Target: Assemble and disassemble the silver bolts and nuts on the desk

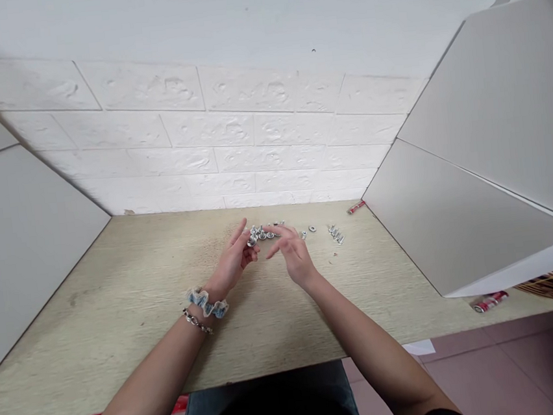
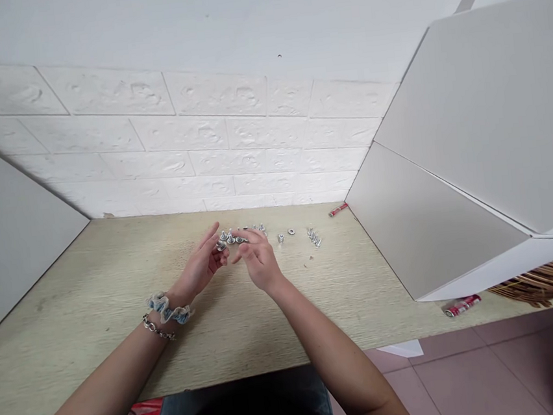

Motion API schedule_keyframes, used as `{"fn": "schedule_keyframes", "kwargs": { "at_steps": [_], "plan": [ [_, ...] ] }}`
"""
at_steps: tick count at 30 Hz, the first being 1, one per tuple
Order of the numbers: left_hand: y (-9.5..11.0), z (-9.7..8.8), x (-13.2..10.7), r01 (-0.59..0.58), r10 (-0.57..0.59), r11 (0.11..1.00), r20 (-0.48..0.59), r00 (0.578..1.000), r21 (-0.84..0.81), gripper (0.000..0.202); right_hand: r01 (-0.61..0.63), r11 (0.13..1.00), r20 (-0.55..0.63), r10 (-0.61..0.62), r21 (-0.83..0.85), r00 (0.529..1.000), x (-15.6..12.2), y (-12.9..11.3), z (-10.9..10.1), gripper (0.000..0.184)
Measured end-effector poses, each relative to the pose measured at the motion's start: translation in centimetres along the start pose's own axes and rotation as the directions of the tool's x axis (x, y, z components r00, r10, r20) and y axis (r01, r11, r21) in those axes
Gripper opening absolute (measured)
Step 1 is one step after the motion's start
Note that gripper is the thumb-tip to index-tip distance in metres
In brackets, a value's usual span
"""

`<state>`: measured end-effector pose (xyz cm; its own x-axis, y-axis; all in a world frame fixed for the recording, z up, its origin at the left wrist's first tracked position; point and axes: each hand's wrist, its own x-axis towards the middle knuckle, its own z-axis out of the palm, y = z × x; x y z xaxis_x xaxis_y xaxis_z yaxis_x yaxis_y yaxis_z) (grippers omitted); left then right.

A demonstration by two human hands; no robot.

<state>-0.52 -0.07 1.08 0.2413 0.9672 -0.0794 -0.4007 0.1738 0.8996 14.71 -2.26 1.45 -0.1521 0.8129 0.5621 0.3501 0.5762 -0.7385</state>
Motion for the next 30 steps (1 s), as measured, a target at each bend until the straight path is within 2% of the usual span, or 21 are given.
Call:
{"fn": "schedule_keyframes", "kwargs": {
  "at_steps": [3,7,10,14,16,20,24,30],
  "plan": [
    [0.1,-0.2,0.2,0.003,-0.002,1.000,-0.024,1.000,0.009,0.065,-0.004,0.999,-0.079,0.007,0.041,0.997,0.0,-0.1,-0.3,0.065],
    [0.0,-0.1,0.1,0.010,-0.010,1.000,-0.030,1.000,0.015,0.065,-0.044,0.999,-0.043,0.045,0.015,0.998,0.1,0.0,-0.1,0.057],
    [0.1,0.1,-0.1,0.027,-0.027,0.999,-0.001,1.000,0.020,0.064,-0.091,0.995,0.048,0.094,-0.047,0.994,0.0,0.2,0.3,0.052],
    [0.0,0.2,-0.2,0.052,-0.053,0.998,0.034,0.998,0.030,0.063,-0.139,0.983,0.228,0.164,-0.121,0.960,-0.2,0.7,0.8,0.062],
    [-0.1,0.1,-0.1,0.047,-0.048,0.998,0.024,0.999,0.034,0.063,-0.147,0.980,0.277,0.180,-0.135,0.944,-0.3,0.8,0.9,0.064],
    [-0.1,-0.2,0.2,0.019,-0.017,0.999,-0.028,0.999,0.043,0.066,-0.102,0.992,0.233,0.117,-0.078,0.965,0.0,0.5,0.4,0.060],
    [0.1,-0.7,0.5,-0.008,0.013,0.998,-0.076,0.997,0.064,0.066,-0.074,0.997,0.164,0.069,0.021,0.984,0.1,-0.1,-0.2,0.067],
    [0.1,-0.8,0.6,0.005,0.007,0.993,-0.107,0.994,0.115,0.061,-0.065,0.998,0.143,0.066,-0.007,0.988,0.1,-0.1,0.2,0.056]
  ]
}}
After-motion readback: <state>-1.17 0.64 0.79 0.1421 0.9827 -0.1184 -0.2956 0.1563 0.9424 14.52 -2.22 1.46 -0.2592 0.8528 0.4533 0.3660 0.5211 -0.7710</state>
